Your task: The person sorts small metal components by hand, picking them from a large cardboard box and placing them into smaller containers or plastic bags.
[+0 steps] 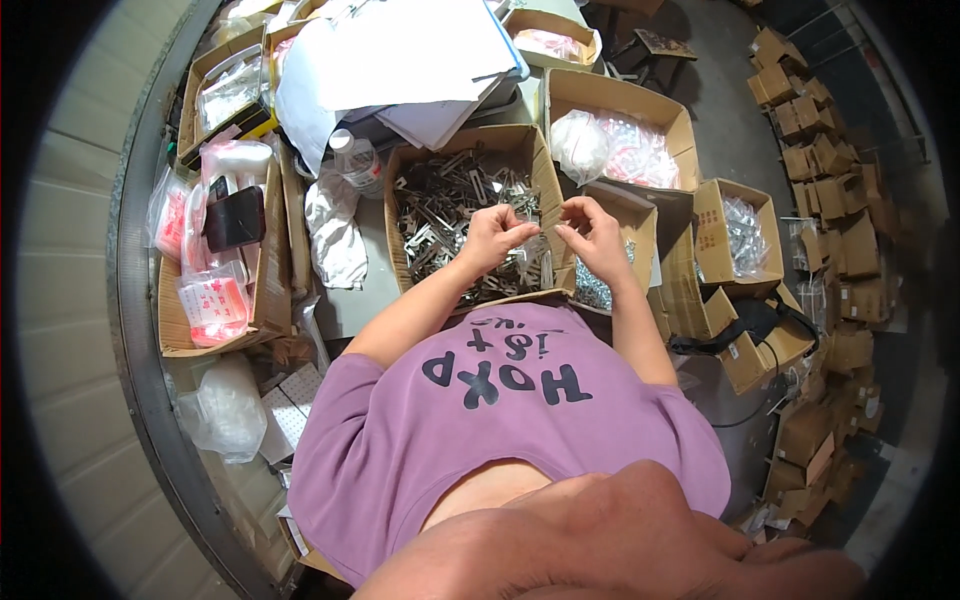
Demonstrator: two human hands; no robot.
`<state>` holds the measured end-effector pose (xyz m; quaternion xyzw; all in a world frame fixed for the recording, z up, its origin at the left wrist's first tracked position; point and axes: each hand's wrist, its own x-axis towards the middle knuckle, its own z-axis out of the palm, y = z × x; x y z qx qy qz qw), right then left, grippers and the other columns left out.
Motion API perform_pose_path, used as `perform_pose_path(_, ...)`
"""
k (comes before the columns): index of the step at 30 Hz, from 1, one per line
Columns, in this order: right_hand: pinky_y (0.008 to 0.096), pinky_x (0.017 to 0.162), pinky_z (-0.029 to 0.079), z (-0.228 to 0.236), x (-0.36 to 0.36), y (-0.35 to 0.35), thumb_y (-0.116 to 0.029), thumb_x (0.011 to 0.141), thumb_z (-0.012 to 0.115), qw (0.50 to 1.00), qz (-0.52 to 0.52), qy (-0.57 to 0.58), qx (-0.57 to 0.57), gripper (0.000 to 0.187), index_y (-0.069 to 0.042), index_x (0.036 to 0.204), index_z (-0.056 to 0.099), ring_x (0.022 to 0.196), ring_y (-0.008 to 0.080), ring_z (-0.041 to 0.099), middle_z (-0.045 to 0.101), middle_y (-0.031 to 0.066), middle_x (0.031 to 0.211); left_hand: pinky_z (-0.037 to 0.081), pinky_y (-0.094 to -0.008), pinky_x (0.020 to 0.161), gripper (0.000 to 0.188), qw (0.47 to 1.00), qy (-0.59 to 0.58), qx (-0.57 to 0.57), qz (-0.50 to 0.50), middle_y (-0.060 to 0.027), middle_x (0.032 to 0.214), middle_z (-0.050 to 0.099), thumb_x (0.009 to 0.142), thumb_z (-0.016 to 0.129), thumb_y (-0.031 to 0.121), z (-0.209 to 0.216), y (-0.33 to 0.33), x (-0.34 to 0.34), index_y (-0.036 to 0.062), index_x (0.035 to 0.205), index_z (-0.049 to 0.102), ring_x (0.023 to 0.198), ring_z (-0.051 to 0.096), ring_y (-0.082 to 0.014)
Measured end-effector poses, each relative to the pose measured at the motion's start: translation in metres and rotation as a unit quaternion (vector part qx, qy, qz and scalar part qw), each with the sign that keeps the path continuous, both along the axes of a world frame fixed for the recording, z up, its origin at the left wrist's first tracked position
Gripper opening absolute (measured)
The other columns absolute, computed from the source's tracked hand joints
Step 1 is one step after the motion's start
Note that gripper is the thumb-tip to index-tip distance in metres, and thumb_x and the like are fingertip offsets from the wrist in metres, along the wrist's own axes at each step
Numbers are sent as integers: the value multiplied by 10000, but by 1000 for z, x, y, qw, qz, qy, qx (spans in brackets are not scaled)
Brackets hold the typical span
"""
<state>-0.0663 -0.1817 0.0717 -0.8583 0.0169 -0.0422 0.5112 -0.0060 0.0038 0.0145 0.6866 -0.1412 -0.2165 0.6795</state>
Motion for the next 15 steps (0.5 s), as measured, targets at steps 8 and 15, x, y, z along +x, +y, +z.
perform_pose_path(8,310,706,479,25,-2,11,-91,767,627,999,25,-21,-43,203,12,940,603,785,226,613,621,127,872,467,-250,632,150,992,-118,-48,22,-59,754,633,747,718,114,-6,-7,2,-12,787,649,671,570,-115)
perform_pose_path(15,364,751,471,20,0,15,-97,760,624,990,105,-75,-64,206,-14,948,620,846,298,599,620,145,905,445,-250,554,190,989,-141,51,8,-64,710,605,689,755,122,-1,1,3,-10,765,641,620,548,-119)
